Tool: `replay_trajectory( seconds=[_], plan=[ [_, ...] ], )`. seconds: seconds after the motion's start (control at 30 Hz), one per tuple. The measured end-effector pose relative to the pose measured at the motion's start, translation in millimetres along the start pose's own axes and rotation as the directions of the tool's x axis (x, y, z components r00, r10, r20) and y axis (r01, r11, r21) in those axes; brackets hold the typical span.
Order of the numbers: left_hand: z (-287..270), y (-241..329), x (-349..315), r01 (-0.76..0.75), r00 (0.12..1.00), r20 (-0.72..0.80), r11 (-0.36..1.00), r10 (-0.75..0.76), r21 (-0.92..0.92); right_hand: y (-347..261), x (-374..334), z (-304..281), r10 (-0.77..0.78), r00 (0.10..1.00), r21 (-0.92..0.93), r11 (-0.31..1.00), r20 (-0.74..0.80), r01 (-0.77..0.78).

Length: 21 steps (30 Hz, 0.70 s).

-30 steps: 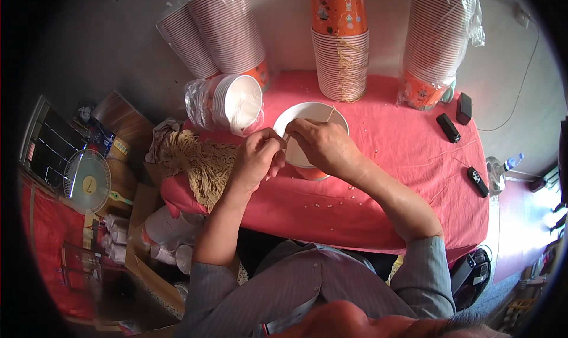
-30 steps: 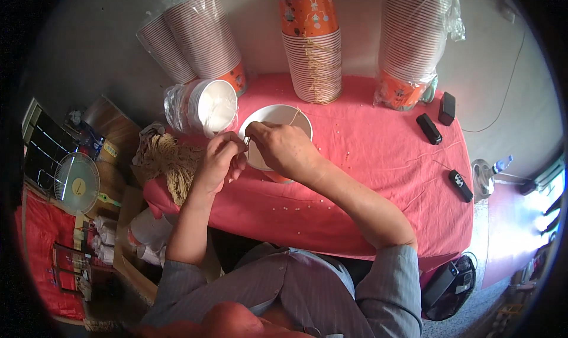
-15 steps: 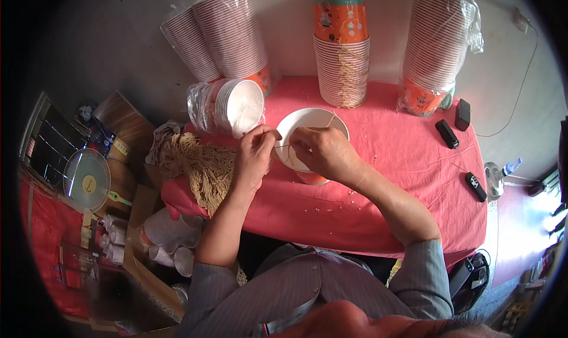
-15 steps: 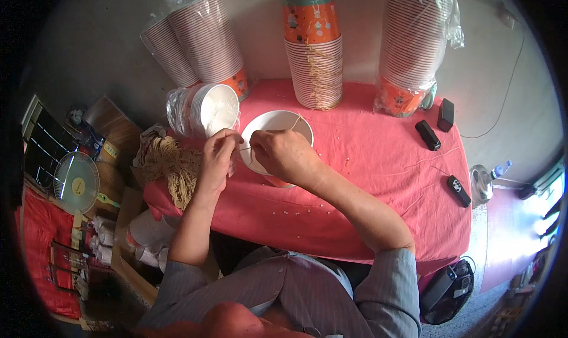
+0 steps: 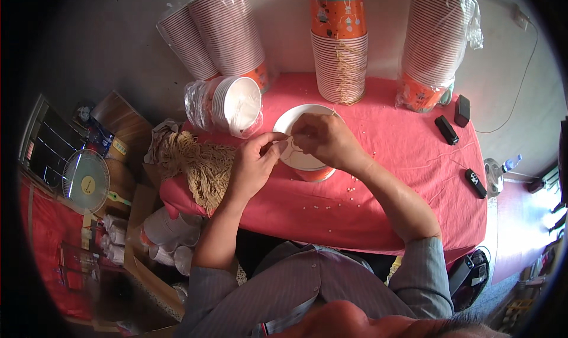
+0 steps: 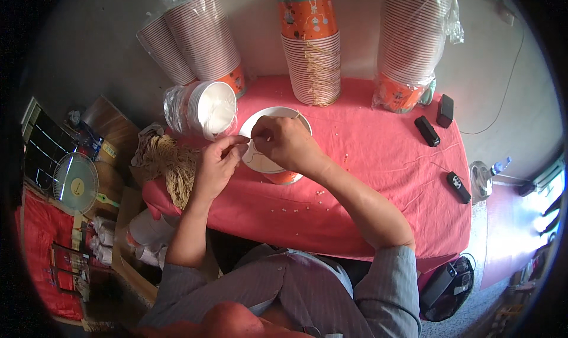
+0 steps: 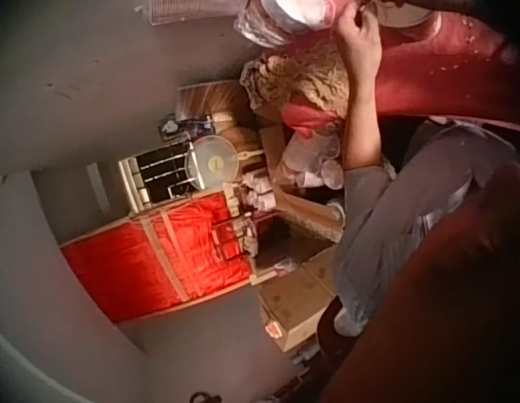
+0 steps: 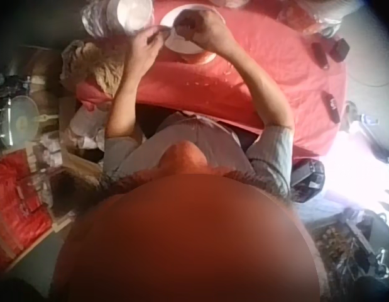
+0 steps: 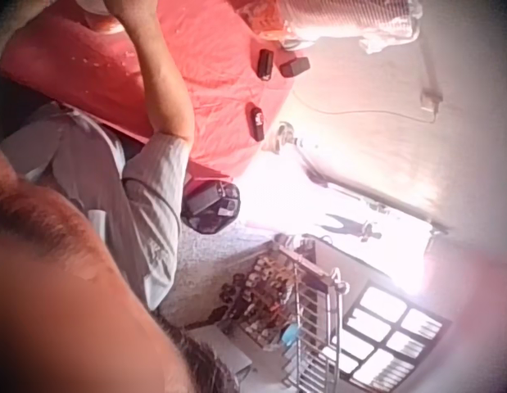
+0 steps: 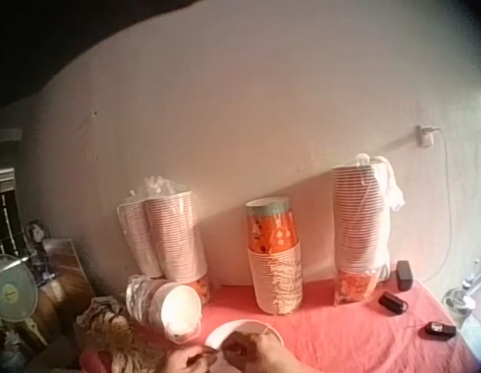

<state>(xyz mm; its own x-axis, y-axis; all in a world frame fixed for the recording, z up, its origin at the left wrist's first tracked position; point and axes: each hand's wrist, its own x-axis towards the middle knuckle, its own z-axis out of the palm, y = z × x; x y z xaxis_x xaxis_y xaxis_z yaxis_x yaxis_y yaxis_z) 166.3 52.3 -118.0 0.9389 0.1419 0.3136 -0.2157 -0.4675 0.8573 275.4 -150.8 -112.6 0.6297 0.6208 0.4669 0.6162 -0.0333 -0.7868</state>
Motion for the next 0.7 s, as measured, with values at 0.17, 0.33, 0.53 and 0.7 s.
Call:
replay_trajectory(
  seconds=[0.17,0.33,0.53,0.7],
  plan=[
    [-2,9,2,0.010,0.995,0.096,0.999,-0.014,0.041,0,1,-4,0.210,0.969,0.236,0.943,0.133,-0.237],
    [-6,7,1,-0.077,0.985,0.163,0.985,0.052,0.157,4,0,-10,-0.094,0.993,-0.126,0.987,0.067,0.102],
    [1,7,6,-0.127,0.980,0.165,0.985,0.107,0.119,9,-1,-18,-0.060,0.992,-0.356,0.929,0.113,0.097],
    [5,4,18,-0.036,0.999,0.019,0.992,0.034,0.123,-3,2,-30,-0.043,0.998,-0.301,0.952,0.042,0.054]
  ],
)
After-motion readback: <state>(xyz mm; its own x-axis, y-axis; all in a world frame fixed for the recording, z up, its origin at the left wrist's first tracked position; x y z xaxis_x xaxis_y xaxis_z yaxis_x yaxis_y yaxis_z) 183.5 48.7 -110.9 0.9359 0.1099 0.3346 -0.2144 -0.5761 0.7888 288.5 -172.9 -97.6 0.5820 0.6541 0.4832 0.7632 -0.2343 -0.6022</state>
